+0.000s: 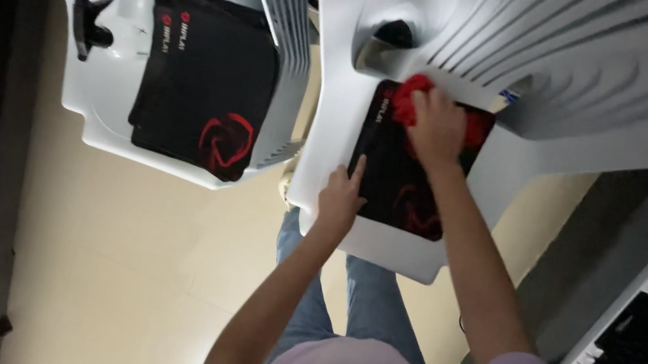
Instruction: The person sprays a cleaning solution onto a white plastic chair and wipes it with a red cloth. They then proceed to wipe a black mousepad placed on the chair seat, repeatedly cleaning the surface with the cloth.
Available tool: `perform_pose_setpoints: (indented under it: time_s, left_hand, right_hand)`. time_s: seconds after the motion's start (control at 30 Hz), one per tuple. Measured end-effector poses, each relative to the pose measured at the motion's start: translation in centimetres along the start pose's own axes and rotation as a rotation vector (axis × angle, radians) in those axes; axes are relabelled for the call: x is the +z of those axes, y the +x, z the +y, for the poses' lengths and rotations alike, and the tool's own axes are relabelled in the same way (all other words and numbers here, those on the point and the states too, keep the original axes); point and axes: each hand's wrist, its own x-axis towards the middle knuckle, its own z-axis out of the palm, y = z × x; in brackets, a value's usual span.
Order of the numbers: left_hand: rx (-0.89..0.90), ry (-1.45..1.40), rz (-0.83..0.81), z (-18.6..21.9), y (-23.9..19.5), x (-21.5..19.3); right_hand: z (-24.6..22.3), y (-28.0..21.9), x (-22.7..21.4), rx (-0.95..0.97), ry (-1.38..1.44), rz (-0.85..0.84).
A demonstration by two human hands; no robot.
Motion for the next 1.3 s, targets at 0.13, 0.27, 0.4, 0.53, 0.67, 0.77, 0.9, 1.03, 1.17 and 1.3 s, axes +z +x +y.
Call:
perform_pose_setpoints:
  time_s: [0.13,0.27,0.4,0.53,0.67,0.77,0.9,1.03,1.17,1.3]
  left_hand:
    - [0.036,0.049,0.006,-0.3,-0.4,0.7]
    - [0.052,0.050,0.033,-0.4,-0.4,0.5]
    - [0.032,0.015,-0.012,-0.3,-0.3,-0.8]
    - [0.006,-0.069,-0.003,0.5,-1.3,-2.2]
    - [0.001,-0.153,0.083,0.8,-1.8,-2.6]
    - [0.031,-0.155,0.108,0.4,-2.0,-2.7]
    - [0.060,-0.127,0.069,-0.2,-1.6,-2.1]
    - [0.061,-0.145,0.056,-0.9,-2.6,-1.4]
    - [0.003,-0.281,0.144,-0.1,-2.7,-2.5]
    - [0.027,-0.413,0.231,-0.8,-3.7,-1.4]
  right_hand:
    - [4.4,-4.5,-1.3,0.107,-0.062,-0.001]
    - [1.3,-3.9,-2.3,0.323,-0.114,0.168]
    - [-4.2,-0.9,-1.2,0.462,0.010,0.101]
    - [-7.3,-4.2,0.5,0.239,0.015,0.019]
    - [-6.7,-11.4,-1.0,-0.048,0.006,-0.111]
    - [-1.1,-14.6,-1.1,-0.088,-0.091,-0.269]
    - [6.6,-10.3,0.8,-0.033,-0.327,-0.218]
    - [5.2,-6.8,-0.8,0.030,-0.192,-0.014]
    - [2.1,-10.0,-0.2,0.176,-0.120,-0.022]
    - [-4.4,-19.0,-2.4,0.220,-0.069,-0.143]
